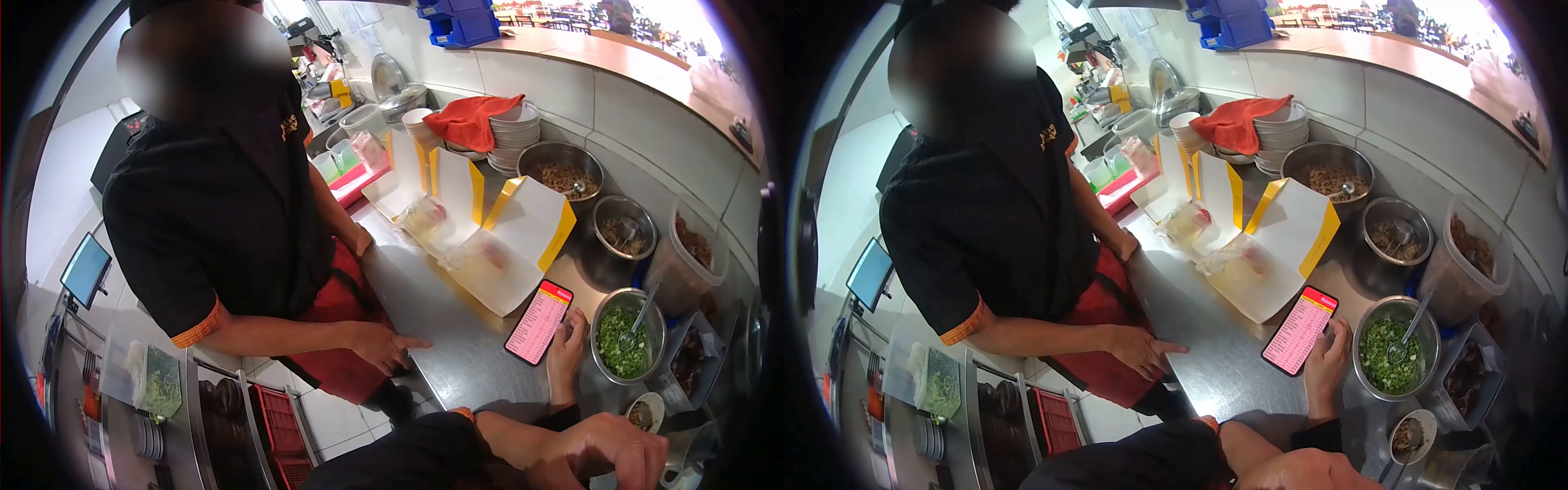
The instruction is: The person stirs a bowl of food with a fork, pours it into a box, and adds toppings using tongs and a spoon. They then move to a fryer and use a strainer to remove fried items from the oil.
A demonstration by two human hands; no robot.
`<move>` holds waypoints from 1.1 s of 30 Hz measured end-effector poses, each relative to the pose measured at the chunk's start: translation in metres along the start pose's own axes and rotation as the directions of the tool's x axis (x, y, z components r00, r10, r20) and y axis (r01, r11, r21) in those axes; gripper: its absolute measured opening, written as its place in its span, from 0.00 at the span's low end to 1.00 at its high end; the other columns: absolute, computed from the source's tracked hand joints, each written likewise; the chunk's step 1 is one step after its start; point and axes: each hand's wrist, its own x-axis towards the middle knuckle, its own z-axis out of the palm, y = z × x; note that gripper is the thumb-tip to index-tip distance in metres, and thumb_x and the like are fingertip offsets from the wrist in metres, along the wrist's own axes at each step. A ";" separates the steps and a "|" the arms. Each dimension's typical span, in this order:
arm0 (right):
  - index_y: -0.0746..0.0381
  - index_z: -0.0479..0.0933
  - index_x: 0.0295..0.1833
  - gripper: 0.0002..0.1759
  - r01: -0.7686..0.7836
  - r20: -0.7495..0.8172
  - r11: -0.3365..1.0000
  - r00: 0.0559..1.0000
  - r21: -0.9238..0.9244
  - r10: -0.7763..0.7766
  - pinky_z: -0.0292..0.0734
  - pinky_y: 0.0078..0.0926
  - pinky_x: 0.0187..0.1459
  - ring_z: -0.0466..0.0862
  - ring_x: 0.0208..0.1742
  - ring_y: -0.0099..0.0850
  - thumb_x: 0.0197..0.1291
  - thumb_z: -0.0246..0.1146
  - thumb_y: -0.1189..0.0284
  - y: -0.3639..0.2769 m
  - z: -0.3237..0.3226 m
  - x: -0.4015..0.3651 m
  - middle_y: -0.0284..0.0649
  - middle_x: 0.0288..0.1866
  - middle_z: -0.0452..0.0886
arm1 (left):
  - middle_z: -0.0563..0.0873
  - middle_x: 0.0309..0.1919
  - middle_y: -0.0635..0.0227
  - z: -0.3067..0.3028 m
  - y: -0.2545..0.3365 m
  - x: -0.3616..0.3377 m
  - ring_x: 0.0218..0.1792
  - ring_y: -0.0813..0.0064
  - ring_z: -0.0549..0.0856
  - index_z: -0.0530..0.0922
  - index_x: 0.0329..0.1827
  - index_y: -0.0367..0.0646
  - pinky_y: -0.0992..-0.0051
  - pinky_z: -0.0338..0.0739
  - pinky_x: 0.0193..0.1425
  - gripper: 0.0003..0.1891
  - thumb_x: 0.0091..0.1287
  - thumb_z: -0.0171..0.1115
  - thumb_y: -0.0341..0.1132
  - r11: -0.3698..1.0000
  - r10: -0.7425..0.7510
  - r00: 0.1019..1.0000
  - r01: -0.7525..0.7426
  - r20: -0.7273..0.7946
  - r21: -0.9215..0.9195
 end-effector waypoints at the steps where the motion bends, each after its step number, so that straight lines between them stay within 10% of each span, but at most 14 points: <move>1: 0.66 0.69 0.49 0.16 0.005 -0.003 1.000 1.000 0.004 -0.005 0.62 0.41 0.61 0.69 0.60 0.51 0.52 0.55 0.79 0.000 0.001 0.001 0.56 0.56 0.71 | 0.81 0.40 0.52 -0.001 -0.002 -0.001 0.41 0.58 0.79 0.78 0.47 0.32 0.66 0.71 0.44 0.16 0.61 0.65 0.35 0.999 0.025 1.000 -0.025 0.014 0.021; 20: 0.66 0.70 0.50 0.15 0.014 0.022 1.000 1.000 -0.011 -0.014 0.63 0.40 0.61 0.70 0.60 0.50 0.55 0.57 0.78 -0.015 -0.005 0.002 0.54 0.56 0.72 | 0.82 0.35 0.55 0.029 -0.014 -0.012 0.35 0.68 0.81 0.80 0.38 0.30 0.75 0.72 0.38 0.09 0.62 0.63 0.29 0.950 -0.216 0.933 0.132 -0.289 -0.283; 33: 0.68 0.70 0.50 0.15 -0.008 0.025 0.999 1.000 -0.051 0.010 0.66 0.33 0.58 0.73 0.56 0.42 0.56 0.55 0.76 -0.016 -0.005 0.002 0.50 0.58 0.71 | 0.76 0.35 0.63 0.020 -0.016 -0.014 0.37 0.71 0.76 0.75 0.38 0.34 0.75 0.70 0.41 0.12 0.63 0.63 0.36 0.935 -0.150 0.965 0.068 -0.213 -0.348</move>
